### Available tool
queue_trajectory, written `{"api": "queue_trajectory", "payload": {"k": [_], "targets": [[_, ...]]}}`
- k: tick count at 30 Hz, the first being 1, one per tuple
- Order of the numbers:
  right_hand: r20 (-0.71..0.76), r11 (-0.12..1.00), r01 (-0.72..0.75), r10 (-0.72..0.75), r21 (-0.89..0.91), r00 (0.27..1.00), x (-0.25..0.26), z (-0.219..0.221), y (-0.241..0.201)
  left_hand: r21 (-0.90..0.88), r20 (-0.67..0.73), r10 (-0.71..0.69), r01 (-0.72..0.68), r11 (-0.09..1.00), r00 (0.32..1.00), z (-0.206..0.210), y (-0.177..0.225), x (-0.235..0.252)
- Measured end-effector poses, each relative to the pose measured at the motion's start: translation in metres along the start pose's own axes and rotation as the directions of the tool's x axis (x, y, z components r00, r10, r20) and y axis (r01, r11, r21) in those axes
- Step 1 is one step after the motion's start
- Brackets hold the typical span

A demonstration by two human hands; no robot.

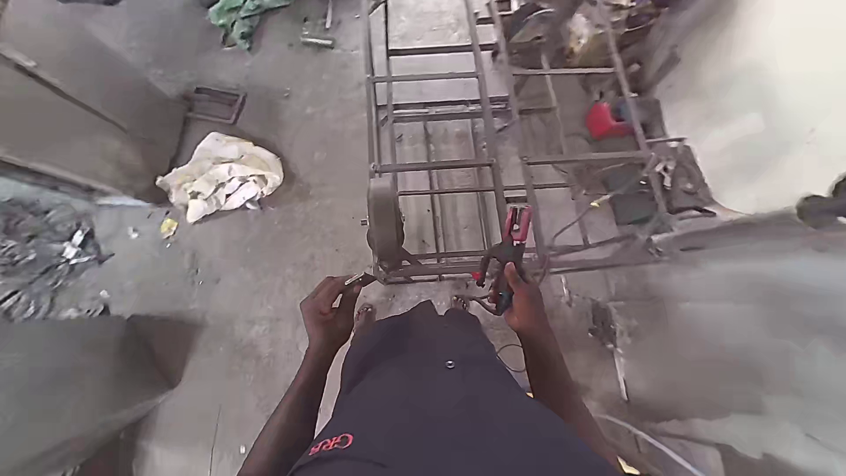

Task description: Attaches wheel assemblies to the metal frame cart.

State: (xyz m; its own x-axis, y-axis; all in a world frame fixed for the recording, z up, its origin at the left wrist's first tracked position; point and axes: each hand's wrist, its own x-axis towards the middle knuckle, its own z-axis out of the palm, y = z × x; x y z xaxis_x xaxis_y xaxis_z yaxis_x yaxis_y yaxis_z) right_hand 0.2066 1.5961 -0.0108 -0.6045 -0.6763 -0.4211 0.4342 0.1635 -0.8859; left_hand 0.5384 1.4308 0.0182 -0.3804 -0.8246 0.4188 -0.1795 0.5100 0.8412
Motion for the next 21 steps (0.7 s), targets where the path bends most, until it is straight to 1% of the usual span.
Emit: {"api": "queue_trajectory", "payload": {"k": [2,4,7,10,11,13,16,19,21], "targets": [[0.076,1.0,-0.014,0.014,-0.011,0.997,0.025,-0.031,-0.013,0.071,-0.137,-0.027,0.037,0.997,0.99,0.039,0.02,-0.007],[0.164,0.999,-0.043,0.046,-0.022,0.985,0.04,-0.066,-0.02,0.147,-0.276,-0.075,0.119,0.982,0.958,0.077,0.035,-0.021],[0.218,0.994,-0.097,0.105,-0.045,0.97,0.064,-0.099,-0.039,0.259,-0.451,-0.097,0.234,0.937,0.887,0.125,0.044,-0.018],[0.291,0.982,-0.161,0.182,-0.093,0.939,0.077,-0.122,-0.053,0.298,-0.578,-0.132,0.359,0.885,0.805,0.161,0.048,-0.013],[0.316,0.979,-0.172,0.2,-0.113,0.928,0.081,-0.128,-0.057,0.305,-0.61,-0.131,0.384,0.872,0.781,0.17,0.047,-0.01],[0.358,0.974,-0.179,0.217,-0.136,0.908,0.091,-0.137,-0.061,0.331,-0.639,-0.122,0.415,0.848,0.759,0.184,0.039,-0.004],[0.425,0.971,-0.187,0.235,-0.152,0.874,0.104,-0.146,-0.06,0.394,-0.639,-0.096,0.432,0.811,0.763,0.195,0.026,0.002],[0.458,0.963,-0.194,0.261,-0.188,0.85,0.112,-0.153,-0.06,0.399,-0.658,-0.111,0.469,0.788,0.745,0.205,0.023,0.008],[0.471,0.96,-0.198,0.27,-0.197,0.84,0.115,-0.158,-0.063,0.405,-0.697,-0.049,0.449,0.797,0.715,0.209,0.016,0.017]]}}
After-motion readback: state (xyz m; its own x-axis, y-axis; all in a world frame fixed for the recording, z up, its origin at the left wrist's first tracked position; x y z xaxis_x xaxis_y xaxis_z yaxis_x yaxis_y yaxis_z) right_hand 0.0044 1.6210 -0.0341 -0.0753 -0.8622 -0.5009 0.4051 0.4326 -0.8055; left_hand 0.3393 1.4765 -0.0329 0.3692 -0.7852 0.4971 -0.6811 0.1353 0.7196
